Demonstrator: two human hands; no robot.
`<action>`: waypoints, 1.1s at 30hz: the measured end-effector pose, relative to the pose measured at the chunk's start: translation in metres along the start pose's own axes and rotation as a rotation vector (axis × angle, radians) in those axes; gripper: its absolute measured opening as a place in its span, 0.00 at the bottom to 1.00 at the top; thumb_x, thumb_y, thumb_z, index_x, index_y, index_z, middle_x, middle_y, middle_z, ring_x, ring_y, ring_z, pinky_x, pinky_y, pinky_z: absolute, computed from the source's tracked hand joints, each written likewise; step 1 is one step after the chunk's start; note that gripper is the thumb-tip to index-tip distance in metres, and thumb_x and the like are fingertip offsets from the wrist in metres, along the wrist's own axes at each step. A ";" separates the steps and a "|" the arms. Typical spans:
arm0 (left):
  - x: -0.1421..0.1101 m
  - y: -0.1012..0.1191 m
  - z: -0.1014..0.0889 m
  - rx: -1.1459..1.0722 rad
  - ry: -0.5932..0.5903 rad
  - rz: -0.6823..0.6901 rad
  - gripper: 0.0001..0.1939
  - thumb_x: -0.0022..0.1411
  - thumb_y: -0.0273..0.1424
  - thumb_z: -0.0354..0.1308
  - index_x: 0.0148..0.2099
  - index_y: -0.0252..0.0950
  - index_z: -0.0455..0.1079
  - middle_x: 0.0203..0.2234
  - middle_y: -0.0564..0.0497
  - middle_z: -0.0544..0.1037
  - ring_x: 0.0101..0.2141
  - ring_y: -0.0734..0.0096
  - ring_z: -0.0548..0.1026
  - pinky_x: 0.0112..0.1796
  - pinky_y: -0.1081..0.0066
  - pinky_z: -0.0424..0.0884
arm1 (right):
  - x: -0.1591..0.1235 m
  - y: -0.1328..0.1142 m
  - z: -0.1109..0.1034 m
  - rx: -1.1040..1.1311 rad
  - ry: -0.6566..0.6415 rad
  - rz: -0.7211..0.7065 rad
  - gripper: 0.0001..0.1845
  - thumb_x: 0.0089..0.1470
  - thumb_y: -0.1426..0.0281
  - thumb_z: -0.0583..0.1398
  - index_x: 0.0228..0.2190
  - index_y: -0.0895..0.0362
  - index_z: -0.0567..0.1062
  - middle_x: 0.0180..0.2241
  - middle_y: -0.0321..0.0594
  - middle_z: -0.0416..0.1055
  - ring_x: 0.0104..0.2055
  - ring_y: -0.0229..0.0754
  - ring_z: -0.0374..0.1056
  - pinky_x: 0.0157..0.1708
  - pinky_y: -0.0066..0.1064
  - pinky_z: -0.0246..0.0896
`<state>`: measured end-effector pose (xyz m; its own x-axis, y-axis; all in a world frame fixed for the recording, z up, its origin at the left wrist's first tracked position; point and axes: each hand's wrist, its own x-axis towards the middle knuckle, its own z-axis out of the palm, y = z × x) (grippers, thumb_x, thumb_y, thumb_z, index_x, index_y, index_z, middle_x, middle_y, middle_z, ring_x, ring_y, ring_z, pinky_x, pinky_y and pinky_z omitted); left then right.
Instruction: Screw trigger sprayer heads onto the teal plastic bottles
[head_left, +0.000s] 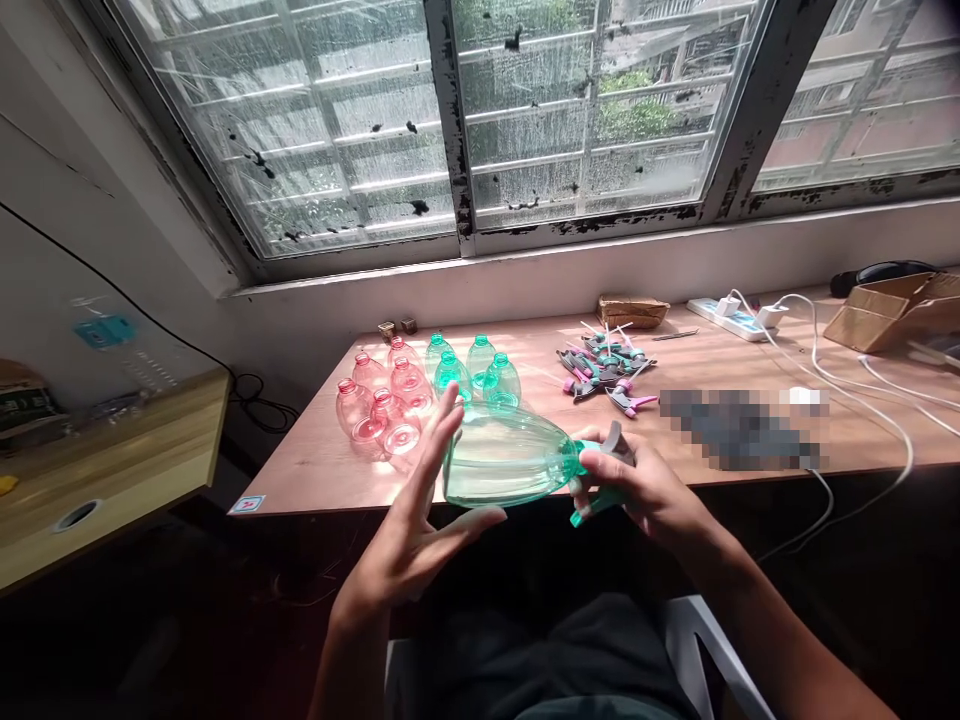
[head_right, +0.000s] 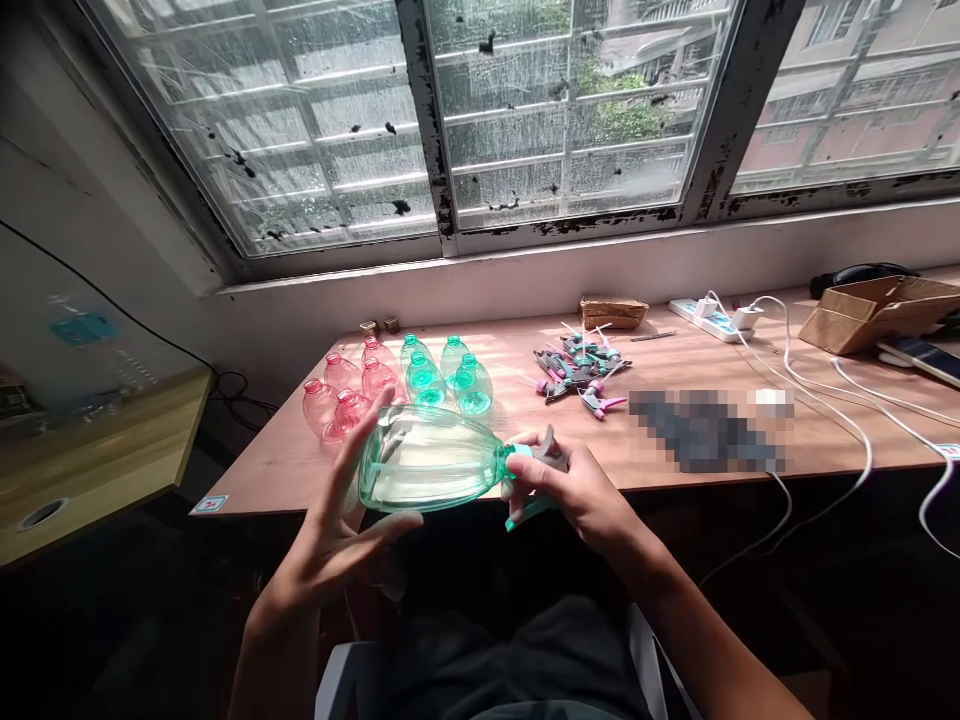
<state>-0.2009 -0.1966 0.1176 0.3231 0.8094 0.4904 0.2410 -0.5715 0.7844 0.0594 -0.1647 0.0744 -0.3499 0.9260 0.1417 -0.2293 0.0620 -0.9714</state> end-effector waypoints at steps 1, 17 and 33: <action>-0.002 0.002 0.000 0.025 -0.016 0.024 0.42 0.61 0.31 0.67 0.70 0.60 0.51 0.74 0.57 0.41 0.71 0.49 0.38 0.68 0.48 0.43 | 0.002 0.000 0.000 0.093 -0.044 0.077 0.16 0.59 0.57 0.64 0.34 0.58 0.74 0.23 0.37 0.76 0.22 0.40 0.73 0.26 0.30 0.70; 0.011 -0.014 -0.004 0.013 0.076 -0.224 0.29 0.71 0.45 0.50 0.71 0.47 0.55 0.70 0.51 0.57 0.70 0.49 0.50 0.68 0.51 0.46 | -0.005 0.006 0.010 -0.547 0.189 -0.493 0.15 0.49 0.65 0.72 0.40 0.51 0.78 0.34 0.40 0.82 0.34 0.49 0.79 0.35 0.36 0.76; 0.012 -0.012 0.005 -0.282 0.203 -0.186 0.34 0.67 0.55 0.49 0.65 0.39 0.64 0.66 0.40 0.64 0.66 0.41 0.59 0.62 0.44 0.61 | -0.009 0.018 0.011 -0.724 0.115 -0.898 0.22 0.48 0.63 0.73 0.44 0.51 0.77 0.34 0.41 0.82 0.34 0.48 0.79 0.35 0.36 0.77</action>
<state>-0.1956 -0.1810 0.1127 0.1036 0.9219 0.3733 0.0081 -0.3761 0.9266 0.0487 -0.1758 0.0580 -0.2318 0.4661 0.8538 0.2335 0.8787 -0.4164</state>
